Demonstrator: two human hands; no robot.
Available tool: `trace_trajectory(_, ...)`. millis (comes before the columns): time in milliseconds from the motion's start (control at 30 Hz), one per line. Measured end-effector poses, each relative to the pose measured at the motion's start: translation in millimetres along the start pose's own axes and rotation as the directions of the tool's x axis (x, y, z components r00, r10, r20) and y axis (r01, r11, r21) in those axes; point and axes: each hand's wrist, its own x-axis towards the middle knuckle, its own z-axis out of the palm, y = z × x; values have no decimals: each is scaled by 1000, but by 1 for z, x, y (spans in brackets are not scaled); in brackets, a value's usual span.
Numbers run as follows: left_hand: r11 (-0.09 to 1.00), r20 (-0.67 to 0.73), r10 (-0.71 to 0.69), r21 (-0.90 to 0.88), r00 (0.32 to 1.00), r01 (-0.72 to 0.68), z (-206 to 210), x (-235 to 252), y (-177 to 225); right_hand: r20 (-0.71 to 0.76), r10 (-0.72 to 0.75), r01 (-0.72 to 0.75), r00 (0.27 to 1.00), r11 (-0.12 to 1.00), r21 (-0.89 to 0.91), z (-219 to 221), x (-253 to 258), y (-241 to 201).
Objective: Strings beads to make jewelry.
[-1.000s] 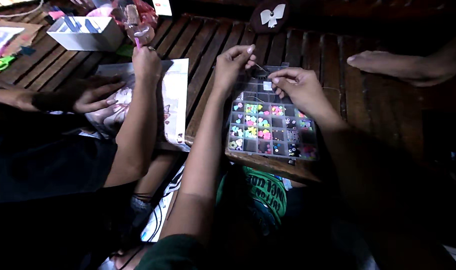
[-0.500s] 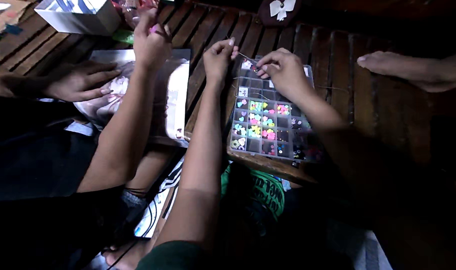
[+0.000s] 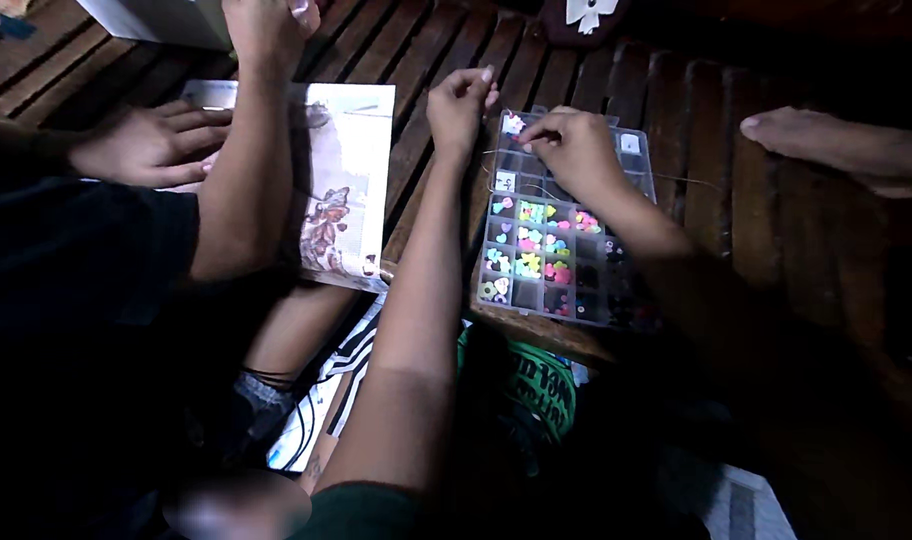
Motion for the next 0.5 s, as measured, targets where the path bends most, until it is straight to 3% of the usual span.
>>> trace_trajectory(300, 997, 79, 16, -79, 997, -10, 4, -3, 3, 19, -111, 113, 994, 978, -177, -4, -12, -1)
trace_trajectory(500, 995, 66, 5, -99, 998, 1, 5, -4, 2, -6, -80, 77, 997, 973, -216, -3, -18, -4)
